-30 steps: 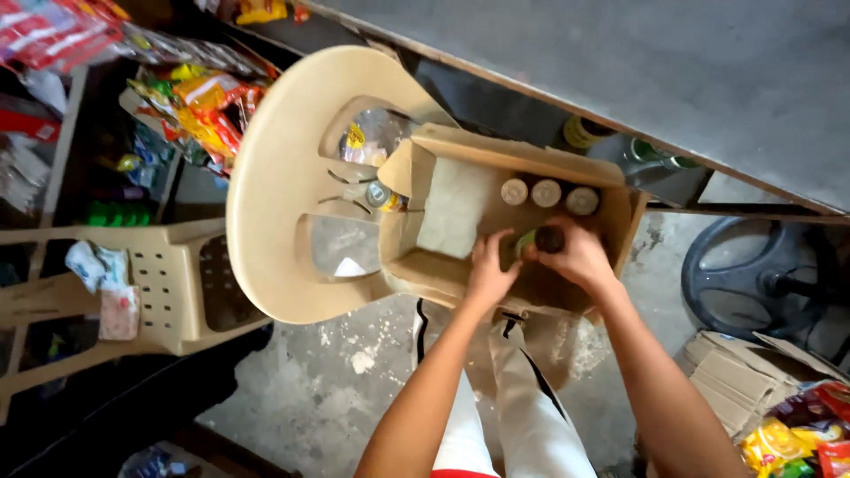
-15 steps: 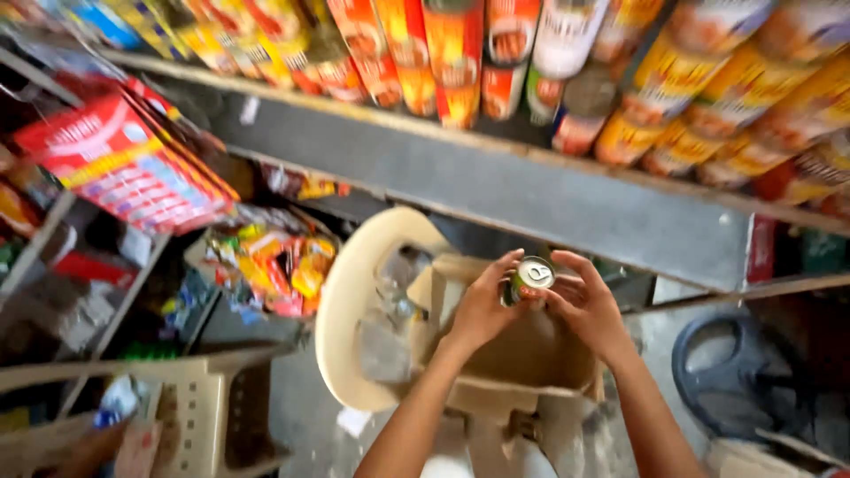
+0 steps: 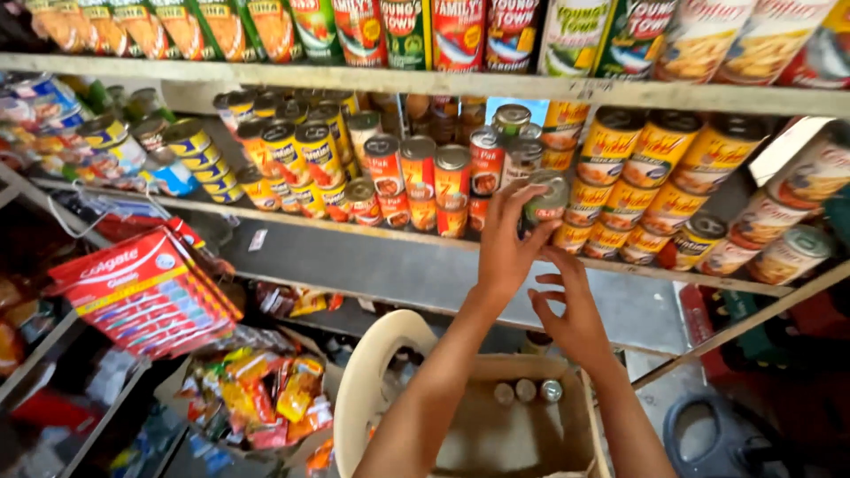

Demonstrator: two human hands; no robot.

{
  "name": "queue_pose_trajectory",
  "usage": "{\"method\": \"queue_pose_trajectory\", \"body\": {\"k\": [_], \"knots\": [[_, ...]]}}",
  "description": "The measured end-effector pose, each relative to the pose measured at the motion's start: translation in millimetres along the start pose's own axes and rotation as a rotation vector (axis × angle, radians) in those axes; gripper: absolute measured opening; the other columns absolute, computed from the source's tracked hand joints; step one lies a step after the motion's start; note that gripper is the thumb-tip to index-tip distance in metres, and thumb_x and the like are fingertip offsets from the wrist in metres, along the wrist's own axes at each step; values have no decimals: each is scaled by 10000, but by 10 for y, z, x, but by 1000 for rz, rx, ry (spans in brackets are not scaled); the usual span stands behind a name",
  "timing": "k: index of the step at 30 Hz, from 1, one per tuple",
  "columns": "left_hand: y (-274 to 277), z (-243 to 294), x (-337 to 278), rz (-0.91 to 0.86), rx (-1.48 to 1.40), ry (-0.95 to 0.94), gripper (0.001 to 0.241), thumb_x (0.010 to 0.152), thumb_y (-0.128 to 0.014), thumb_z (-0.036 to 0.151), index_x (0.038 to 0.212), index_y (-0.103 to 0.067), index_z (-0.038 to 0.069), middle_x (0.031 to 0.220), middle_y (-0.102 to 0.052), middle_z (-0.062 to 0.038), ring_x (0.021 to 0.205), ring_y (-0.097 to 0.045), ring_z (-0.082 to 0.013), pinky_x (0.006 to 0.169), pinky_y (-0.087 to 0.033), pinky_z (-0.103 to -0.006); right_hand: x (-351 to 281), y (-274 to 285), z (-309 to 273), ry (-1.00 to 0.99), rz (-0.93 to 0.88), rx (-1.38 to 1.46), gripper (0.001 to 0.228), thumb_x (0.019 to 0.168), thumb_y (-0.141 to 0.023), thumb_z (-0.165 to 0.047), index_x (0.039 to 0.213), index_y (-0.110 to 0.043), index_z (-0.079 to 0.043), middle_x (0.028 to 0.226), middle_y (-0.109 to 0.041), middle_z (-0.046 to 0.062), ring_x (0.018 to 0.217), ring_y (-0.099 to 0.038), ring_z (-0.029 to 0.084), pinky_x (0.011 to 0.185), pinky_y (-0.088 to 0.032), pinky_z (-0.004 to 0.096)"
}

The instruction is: Stocking canned goods onto grocery store shelves from a cardboard box.

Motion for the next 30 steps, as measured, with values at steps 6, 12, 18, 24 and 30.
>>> {"method": "queue_pose_trajectory", "body": {"k": [6, 12, 18, 24, 30], "knots": [[-144, -93, 209, 6, 143, -23, 563, 819, -827, 150, 1339, -612, 168, 1365, -613, -105, 1292, -568, -337, 1103, -476, -439, 203, -2, 213, 15, 95, -42, 750, 844, -720, 29, 1502, -386, -104, 1439, -458, 96, 1086, -644, 206, 771, -597, 304], [-190, -275, 179, 15, 162, 7, 567, 830, -823, 194, 1355, -610, 172, 1438, -533, -91, 1267, -595, -318, 1033, -530, -420, 241, -22, 229, -2, 79, -104, 731, 864, -720, 1, 1499, -377, -116, 1416, -446, 97, 1108, -643, 205, 793, -593, 337], [-229, -349, 170, 24, 188, 92, 513, 870, -822, 257, 1342, -632, 193, 1407, -438, -126, 1181, -646, -299, 966, -552, -411, 271, -54, 316, 17, 62, -162, 820, 841, -722, -4, 1542, -312, -122, 1436, -401, 112, 1103, -631, 224, 824, -577, 361], [-255, -371, 131, 24, 232, 80, 543, 860, -841, 267, 1346, -618, 175, 1362, -439, -165, 1291, -525, -379, 1050, -476, -468, 290, -49, 461, 9, 59, -167, 811, 832, -728, 8, 1528, -332, -121, 1433, -407, 125, 1091, -635, 224, 817, -593, 354], [-254, -468, -77, 71, 121, 87, 697, 848, -847, 254, 1438, -504, 114, 1354, -404, -209, 1287, -496, -394, 1064, -449, -480, 188, -11, 548, -30, 56, -109, 822, 823, -731, 5, 1525, -327, -132, 1482, -361, 132, 1062, -649, 230, 751, -603, 344]]}}
Point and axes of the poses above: each hand's wrist, its own x-axis towards the middle knuckle, its own y-axis out of the back of the hand, z = x × y, the point moved 7 cm from there along x, towards the middle knuckle
